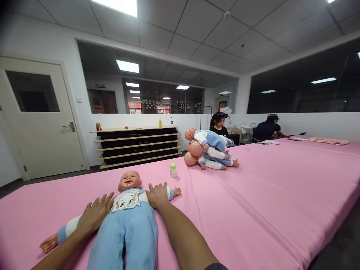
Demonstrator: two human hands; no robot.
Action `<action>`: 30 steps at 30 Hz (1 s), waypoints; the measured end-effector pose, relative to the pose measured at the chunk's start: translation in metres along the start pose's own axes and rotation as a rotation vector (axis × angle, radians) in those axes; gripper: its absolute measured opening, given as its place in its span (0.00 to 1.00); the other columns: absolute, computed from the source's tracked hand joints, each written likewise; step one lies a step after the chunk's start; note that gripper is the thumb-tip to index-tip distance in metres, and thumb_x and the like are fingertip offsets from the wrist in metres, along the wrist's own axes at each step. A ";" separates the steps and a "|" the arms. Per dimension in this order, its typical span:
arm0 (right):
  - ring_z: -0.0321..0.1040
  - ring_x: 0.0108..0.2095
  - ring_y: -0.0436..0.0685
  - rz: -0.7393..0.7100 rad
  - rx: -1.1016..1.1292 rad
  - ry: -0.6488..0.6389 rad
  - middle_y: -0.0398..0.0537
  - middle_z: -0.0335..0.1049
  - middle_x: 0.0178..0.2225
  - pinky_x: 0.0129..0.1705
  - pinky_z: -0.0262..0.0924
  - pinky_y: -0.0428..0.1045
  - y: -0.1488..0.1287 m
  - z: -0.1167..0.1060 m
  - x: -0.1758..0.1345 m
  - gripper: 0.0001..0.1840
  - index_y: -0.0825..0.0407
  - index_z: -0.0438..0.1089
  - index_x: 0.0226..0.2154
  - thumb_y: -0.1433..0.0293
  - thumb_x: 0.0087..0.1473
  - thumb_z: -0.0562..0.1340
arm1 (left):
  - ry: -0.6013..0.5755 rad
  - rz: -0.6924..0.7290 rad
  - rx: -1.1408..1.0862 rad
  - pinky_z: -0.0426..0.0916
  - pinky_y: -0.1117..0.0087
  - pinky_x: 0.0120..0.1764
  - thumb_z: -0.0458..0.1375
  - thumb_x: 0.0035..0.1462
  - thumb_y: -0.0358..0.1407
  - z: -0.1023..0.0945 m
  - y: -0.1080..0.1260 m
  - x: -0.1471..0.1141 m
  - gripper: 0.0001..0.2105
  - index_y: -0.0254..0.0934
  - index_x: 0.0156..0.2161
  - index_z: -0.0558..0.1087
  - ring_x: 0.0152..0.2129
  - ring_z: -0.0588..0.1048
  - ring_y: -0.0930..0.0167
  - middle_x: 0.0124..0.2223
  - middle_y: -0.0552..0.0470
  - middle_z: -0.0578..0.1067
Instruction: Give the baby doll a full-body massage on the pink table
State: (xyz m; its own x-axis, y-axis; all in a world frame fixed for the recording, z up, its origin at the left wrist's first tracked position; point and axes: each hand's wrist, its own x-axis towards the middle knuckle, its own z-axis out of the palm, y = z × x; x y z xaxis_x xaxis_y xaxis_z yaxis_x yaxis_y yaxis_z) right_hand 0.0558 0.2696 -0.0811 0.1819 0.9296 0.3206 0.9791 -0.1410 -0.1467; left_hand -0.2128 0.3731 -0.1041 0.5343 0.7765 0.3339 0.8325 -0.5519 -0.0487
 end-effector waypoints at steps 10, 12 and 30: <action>0.56 0.55 0.70 0.096 -0.050 0.205 0.62 0.71 0.45 0.59 0.24 0.72 0.014 -0.006 -0.036 0.25 0.52 0.68 0.50 0.57 0.65 0.45 | 0.044 -0.023 0.142 0.44 0.43 0.57 0.41 0.62 0.42 -0.014 -0.006 -0.033 0.26 0.37 0.63 0.61 0.58 0.61 0.49 0.60 0.34 0.66; 0.59 0.52 0.70 0.140 -0.035 0.225 0.62 0.70 0.44 0.57 0.33 0.72 0.024 -0.006 -0.042 0.24 0.53 0.70 0.46 0.58 0.65 0.45 | 0.049 -0.048 0.178 0.43 0.42 0.57 0.40 0.62 0.43 -0.018 -0.008 -0.039 0.27 0.35 0.62 0.63 0.57 0.63 0.48 0.59 0.33 0.68; 0.62 0.50 0.63 0.162 0.198 0.208 0.55 0.69 0.48 0.55 0.47 0.55 0.067 0.004 -0.048 0.22 0.50 0.65 0.54 0.59 0.63 0.50 | 0.273 0.016 -0.220 0.48 0.54 0.64 0.44 0.58 0.46 -0.033 0.010 -0.105 0.29 0.44 0.63 0.62 0.66 0.49 0.62 0.67 0.51 0.58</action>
State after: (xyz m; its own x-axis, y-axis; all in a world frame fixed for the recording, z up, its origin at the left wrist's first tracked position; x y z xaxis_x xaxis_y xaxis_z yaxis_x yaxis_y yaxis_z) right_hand 0.1124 0.2170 -0.1105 0.3683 0.8079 0.4600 0.9031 -0.1933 -0.3835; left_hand -0.2652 0.2755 -0.1087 0.4635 0.6738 0.5754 0.7571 -0.6385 0.1378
